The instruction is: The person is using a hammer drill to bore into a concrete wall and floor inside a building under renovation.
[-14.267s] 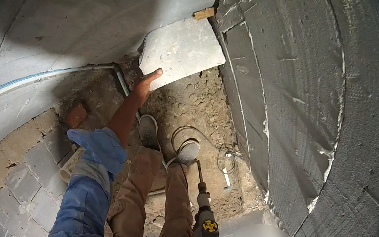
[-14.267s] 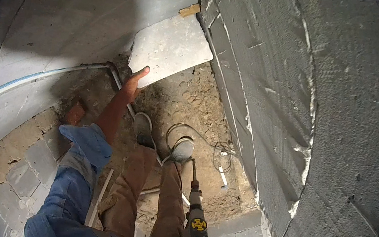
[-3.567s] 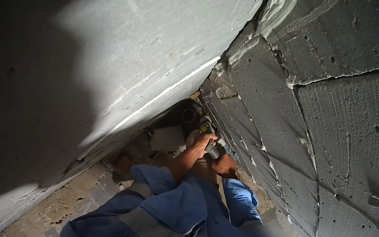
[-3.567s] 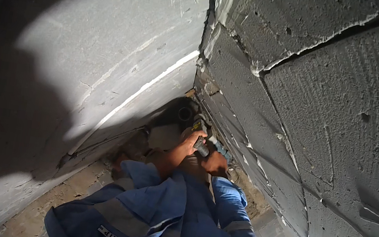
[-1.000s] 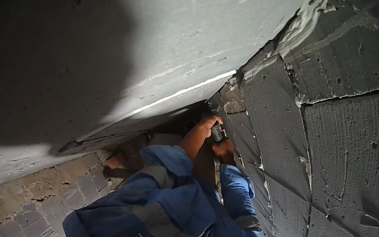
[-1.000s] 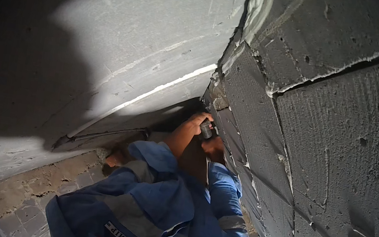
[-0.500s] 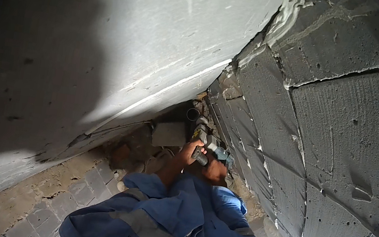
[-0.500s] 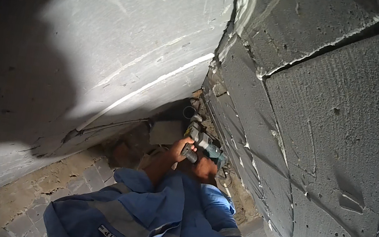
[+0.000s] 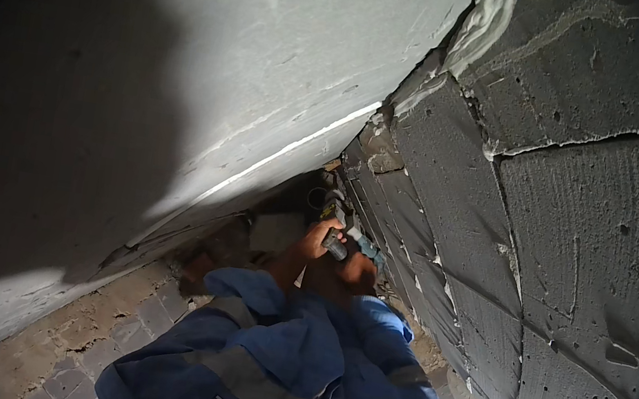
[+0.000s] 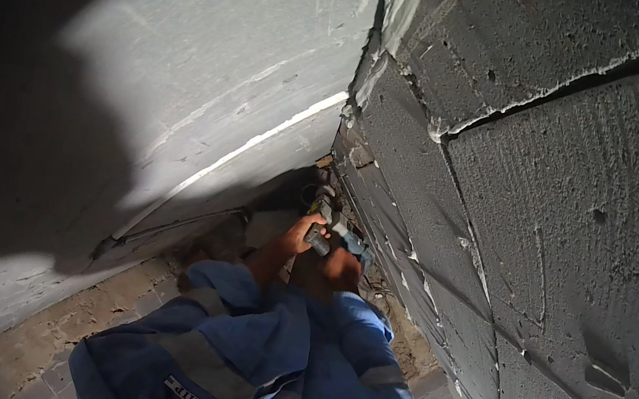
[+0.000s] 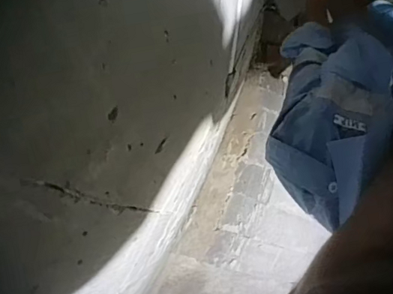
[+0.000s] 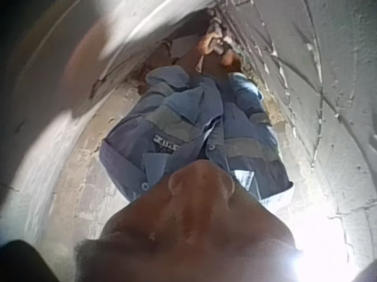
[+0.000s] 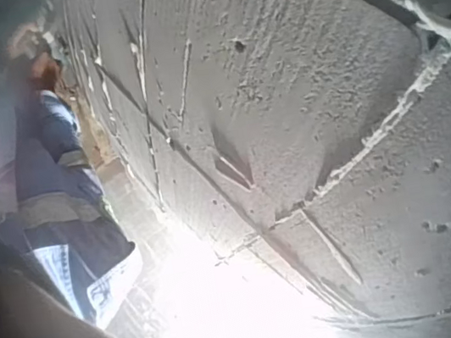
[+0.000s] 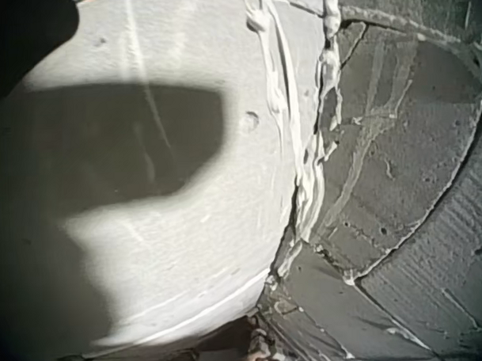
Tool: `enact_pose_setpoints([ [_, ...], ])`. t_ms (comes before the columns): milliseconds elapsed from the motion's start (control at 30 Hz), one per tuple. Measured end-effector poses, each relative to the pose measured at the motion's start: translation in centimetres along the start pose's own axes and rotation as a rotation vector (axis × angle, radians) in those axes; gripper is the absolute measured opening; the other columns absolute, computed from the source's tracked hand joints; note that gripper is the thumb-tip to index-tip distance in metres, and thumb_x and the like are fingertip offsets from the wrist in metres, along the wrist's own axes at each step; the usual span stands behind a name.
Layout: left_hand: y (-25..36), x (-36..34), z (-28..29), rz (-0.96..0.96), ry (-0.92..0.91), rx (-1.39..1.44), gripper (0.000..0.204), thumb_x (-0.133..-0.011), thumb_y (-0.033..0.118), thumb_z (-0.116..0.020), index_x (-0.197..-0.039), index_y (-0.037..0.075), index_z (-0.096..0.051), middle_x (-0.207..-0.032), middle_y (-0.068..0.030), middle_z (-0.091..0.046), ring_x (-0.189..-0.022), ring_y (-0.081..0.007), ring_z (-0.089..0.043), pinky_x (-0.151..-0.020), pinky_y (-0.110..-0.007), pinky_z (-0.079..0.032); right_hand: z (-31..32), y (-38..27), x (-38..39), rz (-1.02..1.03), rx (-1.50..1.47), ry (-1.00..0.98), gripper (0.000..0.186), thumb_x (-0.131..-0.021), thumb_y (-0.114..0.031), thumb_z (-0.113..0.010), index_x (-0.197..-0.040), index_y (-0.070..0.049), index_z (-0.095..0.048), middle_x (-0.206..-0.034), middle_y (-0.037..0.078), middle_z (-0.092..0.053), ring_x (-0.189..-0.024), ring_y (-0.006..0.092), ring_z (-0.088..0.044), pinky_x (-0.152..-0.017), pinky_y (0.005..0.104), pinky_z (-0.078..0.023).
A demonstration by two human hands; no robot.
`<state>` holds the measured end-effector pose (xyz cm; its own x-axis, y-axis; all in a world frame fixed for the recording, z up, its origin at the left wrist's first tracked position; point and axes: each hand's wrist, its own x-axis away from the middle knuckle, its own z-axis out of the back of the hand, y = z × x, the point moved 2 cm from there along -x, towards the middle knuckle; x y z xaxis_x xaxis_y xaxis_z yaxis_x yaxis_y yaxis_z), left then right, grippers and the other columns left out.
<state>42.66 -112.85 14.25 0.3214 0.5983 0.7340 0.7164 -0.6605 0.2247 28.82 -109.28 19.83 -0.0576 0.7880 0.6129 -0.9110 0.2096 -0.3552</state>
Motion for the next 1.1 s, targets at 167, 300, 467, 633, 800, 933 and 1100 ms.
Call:
enact_pose_setpoints([
  [167,3.5,-1.5,2.4,-0.405,-0.328,-0.418,0.01,-0.084,0.014,-0.058,-0.088,0.006,-0.057,-0.073,-0.0055,-0.055,-0.072,-0.0207,-0.06,-0.075,-0.037,-0.052,5.6,-6.8,-0.4,0.036,-0.217,-0.074,0.044,-0.087,-0.043,-0.056,-0.124,-0.02,-0.055,-0.116,0.019,-0.062,-0.107,0.0363,-0.061,-0.087,0.0443,-0.048],
  [300,3.6,-0.3,-3.7,0.04,-0.112,-0.286,0.012,-0.082,0.019,-0.058,-0.083,0.007,-0.055,-0.074,-0.0064,-0.057,-0.071,-0.0193,-0.06,-0.071,-0.034,-0.051,-3.7,3.9,-6.3,0.288,-0.241,0.06,0.041,-0.089,-0.038,-0.055,-0.123,-0.015,-0.054,-0.112,0.022,-0.063,-0.106,0.0364,-0.061,-0.086,0.0439,-0.048],
  [467,0.4,2.9,-0.1,0.157,0.038,-0.082,0.013,-0.084,0.019,-0.06,-0.082,0.007,-0.057,-0.072,-0.0053,-0.056,-0.071,-0.0174,-0.059,-0.072,-0.033,-0.051,3.3,-2.8,3.4,0.046,0.055,-0.019,0.044,-0.084,-0.041,-0.059,-0.124,-0.025,-0.053,-0.09,0.018,-0.069,-0.082,0.0376,-0.068,-0.074,0.0479,-0.053],
  [633,-1.2,4.1,0.3,0.153,0.03,-0.127,0.013,-0.084,0.02,-0.06,-0.08,0.007,-0.058,-0.072,-0.0047,-0.055,-0.069,-0.0167,-0.058,-0.074,-0.034,-0.051,1.4,-1.7,5.3,-0.037,0.108,-0.038,0.044,-0.082,-0.042,-0.062,-0.124,-0.031,-0.054,-0.085,0.012,-0.071,-0.08,0.0303,-0.071,-0.068,0.0419,-0.056],
  [800,-0.6,2.4,0.8,0.141,-0.072,-0.088,0.009,-0.08,0.016,-0.062,-0.082,0.01,-0.057,-0.073,-0.0033,-0.053,-0.068,-0.0152,-0.055,-0.073,-0.033,-0.051,-3.0,0.8,3.6,0.002,0.005,0.126,0.029,-0.081,-0.035,-0.062,-0.107,-0.024,-0.063,-0.08,0.01,-0.07,-0.074,0.0301,-0.069,-0.062,0.0407,-0.054],
  [933,0.9,1.2,2.8,-0.347,-0.261,-0.417,0.029,-0.079,0.008,-0.06,-0.107,0.006,-0.054,-0.088,-0.0069,-0.056,-0.08,-0.0171,-0.058,-0.078,-0.032,-0.051,-1.0,-1.9,1.6,0.034,0.011,0.209,0.016,-0.077,-0.028,-0.064,-0.092,-0.022,-0.061,-0.073,0.01,-0.066,-0.068,0.0282,-0.065,-0.058,0.0385,-0.051],
  [1100,4.1,0.3,1.3,-1.014,-0.593,-1.063,0.036,-0.083,-0.002,-0.056,-0.117,0.005,-0.048,-0.093,-0.011,-0.056,-0.08,-0.0188,-0.058,-0.076,-0.033,-0.049,-7.6,2.3,-0.2,0.121,0.228,0.414,0.008,-0.077,-0.028,-0.064,-0.077,-0.022,-0.059,-0.063,0.005,-0.063,-0.054,0.0216,-0.063,-0.047,0.0355,-0.047],
])
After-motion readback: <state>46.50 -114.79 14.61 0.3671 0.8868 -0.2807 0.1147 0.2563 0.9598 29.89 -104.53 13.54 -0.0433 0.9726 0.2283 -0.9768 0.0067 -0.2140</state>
